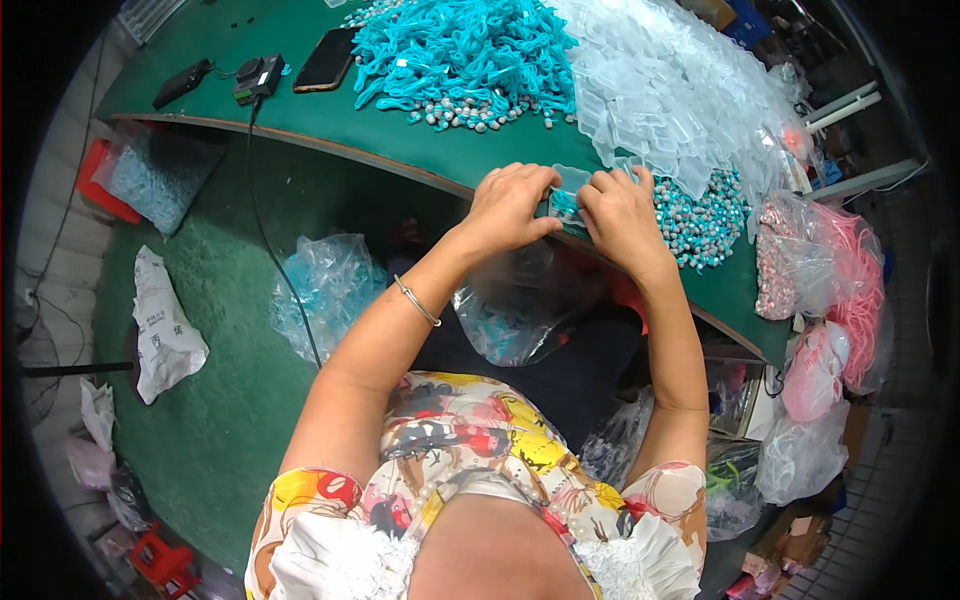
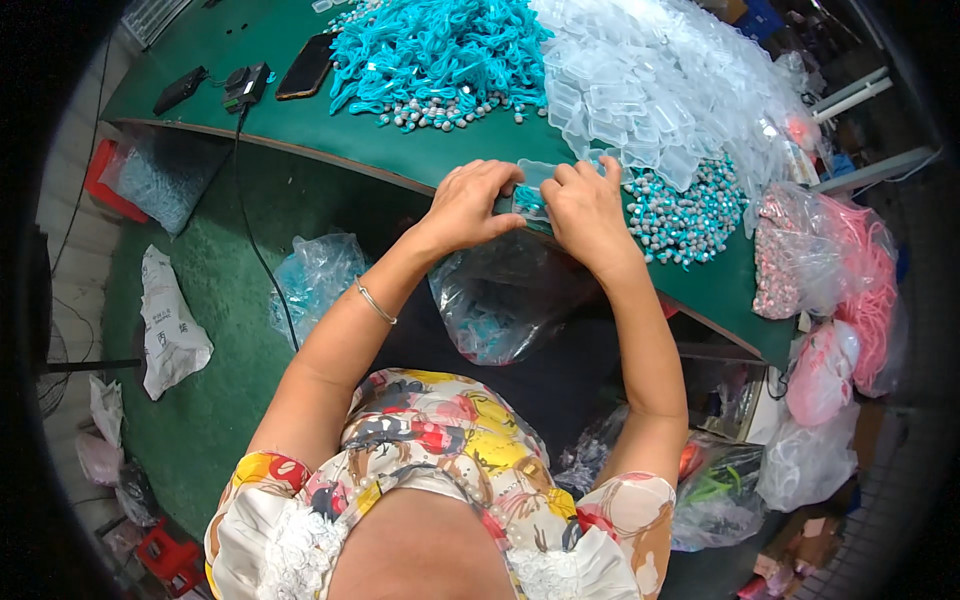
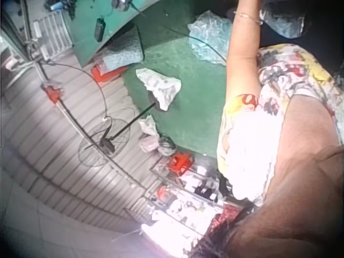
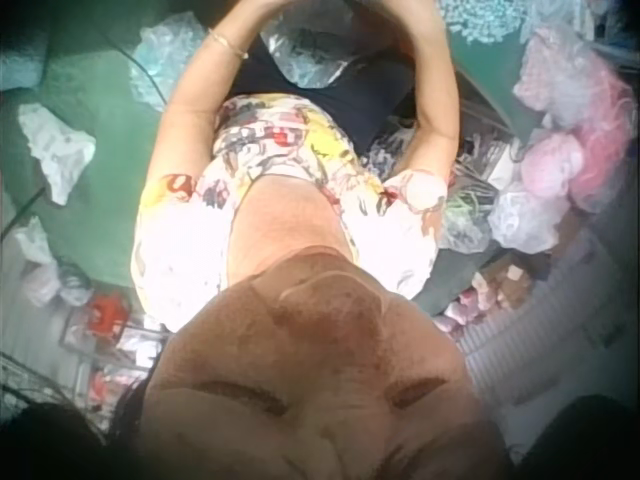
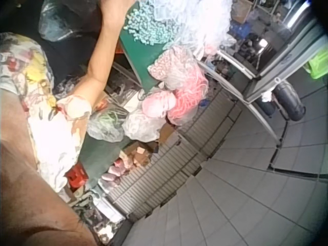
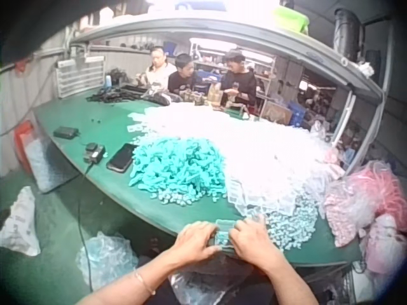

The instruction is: The person sits at a low green table and assembles keychains by placing teal plastic charms and small beads into clear plastic cases. They pick up the components from piles on the table, insert them into the cases, and close the lids, repeating the process for multiple units.

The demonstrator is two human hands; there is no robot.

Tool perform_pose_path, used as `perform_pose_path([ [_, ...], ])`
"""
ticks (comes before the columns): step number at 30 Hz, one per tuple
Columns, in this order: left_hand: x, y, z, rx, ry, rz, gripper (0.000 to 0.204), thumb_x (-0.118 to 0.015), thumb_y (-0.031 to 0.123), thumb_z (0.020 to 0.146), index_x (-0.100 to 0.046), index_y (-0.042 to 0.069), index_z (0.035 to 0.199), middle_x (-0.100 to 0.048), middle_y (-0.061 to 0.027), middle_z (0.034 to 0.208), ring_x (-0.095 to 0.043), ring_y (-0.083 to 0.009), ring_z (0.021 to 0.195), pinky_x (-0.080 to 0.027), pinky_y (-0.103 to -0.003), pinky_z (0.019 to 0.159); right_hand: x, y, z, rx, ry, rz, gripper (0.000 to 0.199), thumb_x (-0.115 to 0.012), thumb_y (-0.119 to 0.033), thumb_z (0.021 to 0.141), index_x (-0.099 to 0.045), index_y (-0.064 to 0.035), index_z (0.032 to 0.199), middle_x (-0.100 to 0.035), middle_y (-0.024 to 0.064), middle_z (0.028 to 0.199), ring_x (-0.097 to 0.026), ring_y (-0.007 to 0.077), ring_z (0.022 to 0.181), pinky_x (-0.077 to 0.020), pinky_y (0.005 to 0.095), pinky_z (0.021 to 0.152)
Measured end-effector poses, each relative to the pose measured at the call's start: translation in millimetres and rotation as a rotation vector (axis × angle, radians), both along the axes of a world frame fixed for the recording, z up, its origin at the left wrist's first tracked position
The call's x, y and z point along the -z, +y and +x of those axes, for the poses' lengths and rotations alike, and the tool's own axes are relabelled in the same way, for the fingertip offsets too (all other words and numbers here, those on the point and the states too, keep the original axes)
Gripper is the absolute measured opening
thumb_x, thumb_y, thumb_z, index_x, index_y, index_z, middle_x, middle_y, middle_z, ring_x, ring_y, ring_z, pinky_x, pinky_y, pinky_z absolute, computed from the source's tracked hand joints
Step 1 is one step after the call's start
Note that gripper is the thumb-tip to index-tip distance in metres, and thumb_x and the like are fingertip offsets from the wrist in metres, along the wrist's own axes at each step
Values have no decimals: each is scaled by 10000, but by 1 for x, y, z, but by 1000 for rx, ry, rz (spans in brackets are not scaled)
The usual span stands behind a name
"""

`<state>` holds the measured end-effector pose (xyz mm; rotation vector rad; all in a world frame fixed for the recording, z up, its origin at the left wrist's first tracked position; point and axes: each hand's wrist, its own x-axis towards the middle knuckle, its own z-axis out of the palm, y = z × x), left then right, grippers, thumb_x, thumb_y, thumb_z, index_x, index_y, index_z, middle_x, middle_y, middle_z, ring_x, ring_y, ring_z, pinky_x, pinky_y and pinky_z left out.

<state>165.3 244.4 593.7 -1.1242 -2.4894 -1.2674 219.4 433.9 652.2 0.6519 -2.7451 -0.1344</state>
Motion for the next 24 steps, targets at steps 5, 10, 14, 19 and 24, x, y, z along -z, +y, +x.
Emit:
perform_pose_path([
  [5,3,0,-1,16,22,3,449,-819,223,684,-620,123,1074,-626,-37,916,-596,-262,923,-447,-413,801,-1,10,-7,88,-22,-157,155,-679,-122,803,-662,-94,954,-620,67,902,-605,272,914,-404,487,882],
  [10,5,0,-1,17,20,-14,434,-818,224,689,-628,127,1067,-631,-39,924,-597,-261,926,-446,-413,812,18,14,-24,178,-42,-182,210,-697,-137,814,-653,-67,1007,-630,111,925,-624,315,899,-466,460,761],
  [14,4,0,0,11,1,2,499,-823,214,687,-601,129,1126,-626,-31,918,-597,-259,926,-443,-414,815,24,14,-22,213,-78,-464,238,-732,-81,777,-630,-38,988,-618,137,907,-625,354,864,-487,451,721],
  [19,-3,0,3,14,-74,43,641,-826,202,692,-541,143,1262,-620,-21,920,-598,-254,931,-440,-415,819,32,14,-7,121,94,-584,212,-732,-21,761,-627,-22,945,-617,149,884,-626,362,788,-496,437,683],
  [24,3,-1,2,39,73,7,508,-803,219,729,-617,139,1195,-634,-30,962,-605,-262,945,-448,-418,834,32,11,18,-122,95,-627,207,-746,-47,756,-653,-18,939,-652,149,939,-642,333,807,-518,409,714],
])
